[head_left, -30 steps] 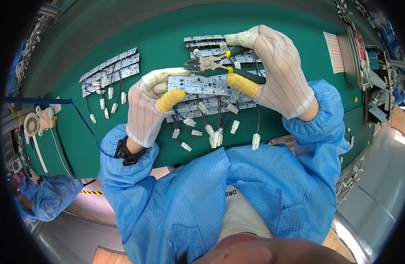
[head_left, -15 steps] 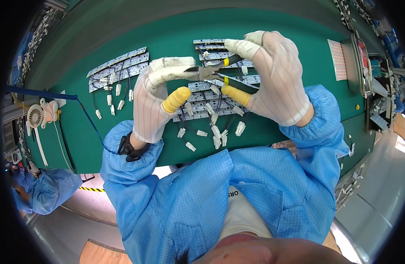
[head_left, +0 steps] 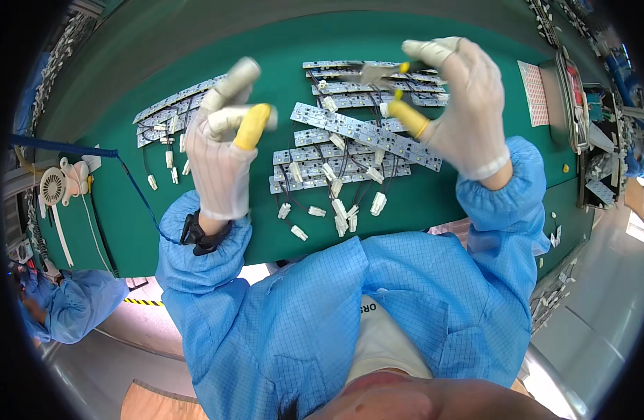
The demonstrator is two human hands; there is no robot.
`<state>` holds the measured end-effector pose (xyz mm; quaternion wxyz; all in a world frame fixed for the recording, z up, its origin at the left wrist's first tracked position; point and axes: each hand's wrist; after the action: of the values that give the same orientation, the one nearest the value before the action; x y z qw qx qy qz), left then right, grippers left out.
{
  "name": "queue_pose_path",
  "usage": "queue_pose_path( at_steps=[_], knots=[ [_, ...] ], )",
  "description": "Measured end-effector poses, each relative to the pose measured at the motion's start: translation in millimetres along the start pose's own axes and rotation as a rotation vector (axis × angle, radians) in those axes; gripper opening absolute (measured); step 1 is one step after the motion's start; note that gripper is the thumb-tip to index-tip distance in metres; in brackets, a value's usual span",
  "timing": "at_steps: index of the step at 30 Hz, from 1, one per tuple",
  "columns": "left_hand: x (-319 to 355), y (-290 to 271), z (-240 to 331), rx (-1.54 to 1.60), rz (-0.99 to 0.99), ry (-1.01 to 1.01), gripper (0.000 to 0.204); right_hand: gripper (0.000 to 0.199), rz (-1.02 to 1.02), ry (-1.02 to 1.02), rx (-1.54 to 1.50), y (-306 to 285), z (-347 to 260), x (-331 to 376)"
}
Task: Inspecting and trimming LED circuit board strips on a production line using nippers.
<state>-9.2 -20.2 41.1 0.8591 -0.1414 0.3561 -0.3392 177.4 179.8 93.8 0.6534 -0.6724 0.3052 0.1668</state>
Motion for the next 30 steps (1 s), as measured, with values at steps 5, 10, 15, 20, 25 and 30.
queue_pose_path(
  at_steps=[5, 10, 15, 20, 25, 30],
  knots=[
    [-6, 25, -1, 0.533, 0.222, -0.207, 0.045, 0.053, 0.071, 0.034, 0.107, -2, 35, 11],
    [-3, 21, -1, -0.053, 0.024, 0.108, 0.046, 0.059, -0.016, 0.043, -0.053, -12, 1, 12],
    [-3, 19, 12, 0.084, -0.054, 0.166, 0.037, 0.057, -0.063, -0.012, -0.124, -4, -27, 6],
    [6, 23, -1, 0.249, -0.04, 0.076, 0.031, 0.051, -0.058, -0.074, -0.01, 2, -37, 7],
    [3, 19, -6, 0.431, 0.027, 0.018, 0.021, 0.054, -0.036, -0.087, -0.044, 3, -37, 6],
    [-3, 11, -5, 0.313, 0.113, 0.051, 0.009, 0.068, -0.04, -0.059, -0.072, 2, -34, 3]
  ],
)
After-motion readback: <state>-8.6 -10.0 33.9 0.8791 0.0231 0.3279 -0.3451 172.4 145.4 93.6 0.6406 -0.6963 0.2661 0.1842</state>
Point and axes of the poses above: each hand's wrist, its own x-axis away from the middle knuckle, its own y-axis out of the palm, z = x × y, and after that the axes turned 5 degrees about z, right-handed
